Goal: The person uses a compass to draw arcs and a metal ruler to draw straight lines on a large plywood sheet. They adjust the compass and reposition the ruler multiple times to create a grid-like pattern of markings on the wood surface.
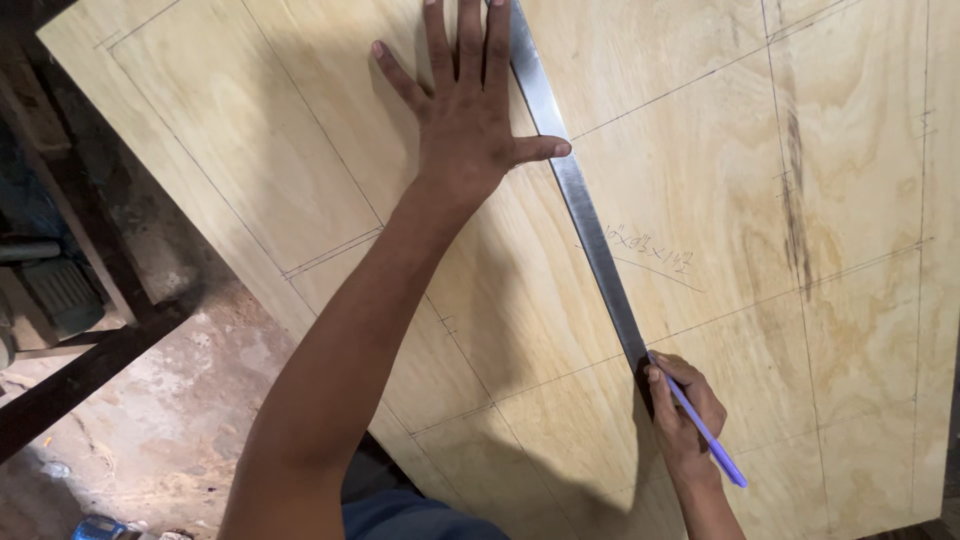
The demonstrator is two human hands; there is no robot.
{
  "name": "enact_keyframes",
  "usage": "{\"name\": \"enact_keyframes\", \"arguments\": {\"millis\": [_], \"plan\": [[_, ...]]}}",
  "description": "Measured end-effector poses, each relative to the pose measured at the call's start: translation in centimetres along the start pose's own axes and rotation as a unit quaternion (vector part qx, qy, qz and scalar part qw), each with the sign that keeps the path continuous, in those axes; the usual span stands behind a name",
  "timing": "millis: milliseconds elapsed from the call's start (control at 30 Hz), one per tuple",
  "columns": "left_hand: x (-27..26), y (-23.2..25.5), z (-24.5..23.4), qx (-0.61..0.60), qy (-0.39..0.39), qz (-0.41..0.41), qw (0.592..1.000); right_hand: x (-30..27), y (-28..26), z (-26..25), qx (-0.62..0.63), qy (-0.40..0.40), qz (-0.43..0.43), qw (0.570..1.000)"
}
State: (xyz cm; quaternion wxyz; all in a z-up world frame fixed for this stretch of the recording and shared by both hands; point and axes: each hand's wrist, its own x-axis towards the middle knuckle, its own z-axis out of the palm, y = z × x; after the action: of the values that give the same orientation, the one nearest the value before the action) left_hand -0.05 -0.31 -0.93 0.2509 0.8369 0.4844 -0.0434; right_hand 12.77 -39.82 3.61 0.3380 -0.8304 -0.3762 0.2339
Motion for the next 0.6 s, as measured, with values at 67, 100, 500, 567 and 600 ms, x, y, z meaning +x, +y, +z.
{"name": "enact_keyframes", "arguments": {"millis": [67,100,500,567,600], "plan": [[0.0,-0.1,0.0,-0.001,0.004,-0.002,1.000,0.1,0.0,0.0,0.005,-0.002,-0.003,1.000],[0.0,-0.1,0.0,-0.002,0.005,-0.002,1.000,0.1,0.0,0.0,0.008,-0.003,-0.003,1.000],[-0.1,0.7,-2.1,-0.003,-0.071,-0.025,0.997,0.5,-0.3,-0.1,-0.021,-0.009,-0.006,1.000],[0.0,0.9,-2.6,0.004,-0.087,-0.034,0.996,0.4,-0.5,-0.1,-0.008,-0.015,0.018,1.000],[0.0,0.9,-2.8,0.005,-0.087,-0.034,0.996,0.3,-0.6,-0.1,-0.002,-0.018,0.031,0.999]]}}
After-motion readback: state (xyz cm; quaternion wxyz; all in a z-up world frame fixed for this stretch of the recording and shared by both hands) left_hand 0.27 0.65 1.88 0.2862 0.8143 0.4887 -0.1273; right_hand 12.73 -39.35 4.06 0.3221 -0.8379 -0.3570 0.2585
